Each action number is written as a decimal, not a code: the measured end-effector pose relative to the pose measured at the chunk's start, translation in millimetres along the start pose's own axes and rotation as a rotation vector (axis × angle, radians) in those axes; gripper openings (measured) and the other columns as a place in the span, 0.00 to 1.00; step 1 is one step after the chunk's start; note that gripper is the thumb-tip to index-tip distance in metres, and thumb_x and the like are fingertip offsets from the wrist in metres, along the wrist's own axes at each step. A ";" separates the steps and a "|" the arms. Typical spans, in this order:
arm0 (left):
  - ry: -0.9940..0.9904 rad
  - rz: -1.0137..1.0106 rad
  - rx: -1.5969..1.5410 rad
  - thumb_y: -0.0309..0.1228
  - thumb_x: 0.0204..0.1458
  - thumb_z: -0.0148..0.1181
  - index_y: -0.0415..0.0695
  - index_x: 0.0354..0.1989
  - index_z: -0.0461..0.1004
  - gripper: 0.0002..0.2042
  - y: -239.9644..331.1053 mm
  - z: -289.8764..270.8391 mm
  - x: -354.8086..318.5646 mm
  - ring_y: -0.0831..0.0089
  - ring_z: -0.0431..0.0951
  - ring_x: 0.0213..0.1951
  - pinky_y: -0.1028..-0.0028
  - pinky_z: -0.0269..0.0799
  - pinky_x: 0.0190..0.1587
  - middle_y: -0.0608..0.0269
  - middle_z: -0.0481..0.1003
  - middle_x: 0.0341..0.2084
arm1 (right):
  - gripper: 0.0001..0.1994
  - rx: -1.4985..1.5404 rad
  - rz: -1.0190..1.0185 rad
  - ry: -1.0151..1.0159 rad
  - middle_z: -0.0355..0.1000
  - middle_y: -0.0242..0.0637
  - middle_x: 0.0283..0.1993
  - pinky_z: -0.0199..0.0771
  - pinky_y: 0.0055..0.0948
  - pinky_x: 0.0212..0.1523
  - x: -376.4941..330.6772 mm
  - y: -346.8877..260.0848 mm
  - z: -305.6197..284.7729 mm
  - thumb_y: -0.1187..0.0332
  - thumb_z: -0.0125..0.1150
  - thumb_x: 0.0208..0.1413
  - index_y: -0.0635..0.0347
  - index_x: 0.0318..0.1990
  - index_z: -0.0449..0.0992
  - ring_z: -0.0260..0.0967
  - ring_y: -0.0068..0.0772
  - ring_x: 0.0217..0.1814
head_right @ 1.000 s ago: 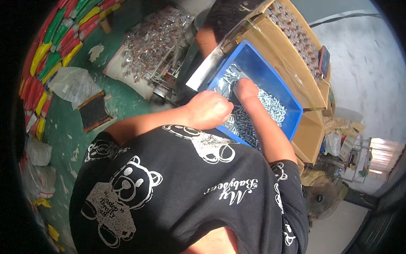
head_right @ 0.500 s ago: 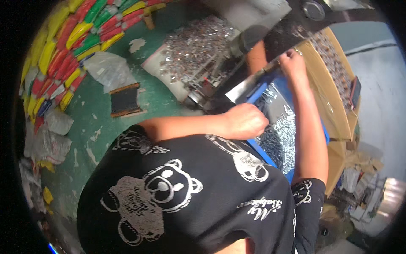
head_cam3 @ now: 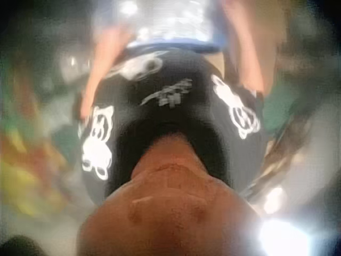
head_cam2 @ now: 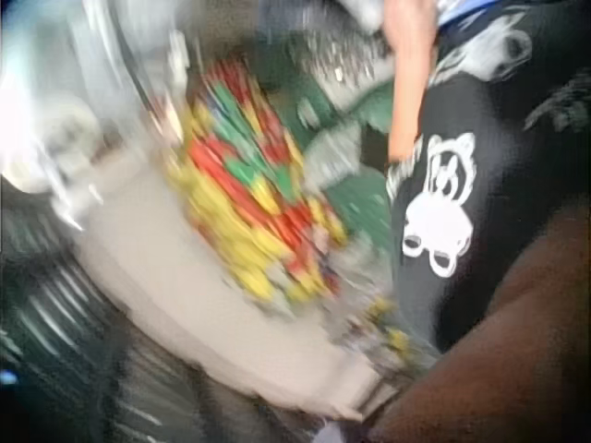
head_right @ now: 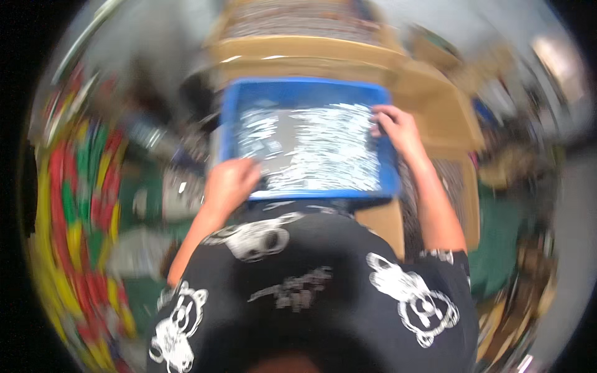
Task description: The person packs metal hardware by transferring cylindrical metal parts from cardboard boxes into another box and sorting through bolts and Allen keys in a blue plastic tray.
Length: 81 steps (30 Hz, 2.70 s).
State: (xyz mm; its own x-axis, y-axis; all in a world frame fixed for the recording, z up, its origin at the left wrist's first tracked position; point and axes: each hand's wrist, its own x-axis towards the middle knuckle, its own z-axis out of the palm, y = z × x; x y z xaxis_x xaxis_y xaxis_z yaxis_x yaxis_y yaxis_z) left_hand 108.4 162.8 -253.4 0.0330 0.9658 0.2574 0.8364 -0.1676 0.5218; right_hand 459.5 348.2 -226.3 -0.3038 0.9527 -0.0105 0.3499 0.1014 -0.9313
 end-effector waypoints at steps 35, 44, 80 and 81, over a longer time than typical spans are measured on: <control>-0.039 -0.098 0.188 0.28 0.53 0.59 0.38 0.31 0.78 0.06 31.3 0.3 9.7 0.54 0.77 0.26 0.63 0.70 0.31 0.50 0.75 0.21 | 0.11 0.635 0.224 0.446 0.68 0.26 0.23 0.65 0.26 0.22 -78.1 203.9 -225.1 0.68 0.58 0.58 0.59 0.47 0.73 0.64 0.26 0.20; -0.083 -0.126 0.302 0.26 0.51 0.60 0.40 0.29 0.78 0.03 34.2 -3.1 10.9 0.59 0.76 0.23 0.65 0.70 0.29 0.55 0.74 0.19 | 0.12 -1.052 0.118 -0.246 0.77 0.53 0.43 0.74 0.47 0.45 223.7 208.8 -80.3 0.67 0.52 0.56 0.63 0.40 0.79 0.75 0.54 0.43; 0.021 0.049 0.145 0.29 0.47 0.60 0.42 0.23 0.73 0.06 18.5 -8.6 7.9 0.54 0.77 0.25 0.58 0.73 0.30 0.54 0.74 0.19 | 0.17 -0.586 -0.639 -0.072 0.79 0.41 0.40 0.75 0.31 0.41 247.8 -151.6 33.4 0.59 0.59 0.55 0.59 0.49 0.77 0.76 0.32 0.38; 0.021 0.052 0.131 0.29 0.47 0.60 0.42 0.22 0.72 0.07 20.1 -8.6 9.9 0.54 0.77 0.25 0.58 0.72 0.30 0.53 0.73 0.18 | 0.20 -0.688 -0.601 -0.086 0.78 0.48 0.46 0.75 0.36 0.46 284.8 -148.3 57.5 0.59 0.60 0.53 0.59 0.50 0.78 0.77 0.42 0.45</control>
State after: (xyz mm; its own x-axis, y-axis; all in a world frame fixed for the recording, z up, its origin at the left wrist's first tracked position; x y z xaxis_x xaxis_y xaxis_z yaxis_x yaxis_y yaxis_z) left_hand 120.8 167.2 -233.4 0.0677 0.9519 0.2987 0.8982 -0.1885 0.3971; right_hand 270.1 588.0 -112.2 -0.6608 0.6626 0.3526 0.5539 0.7475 -0.3668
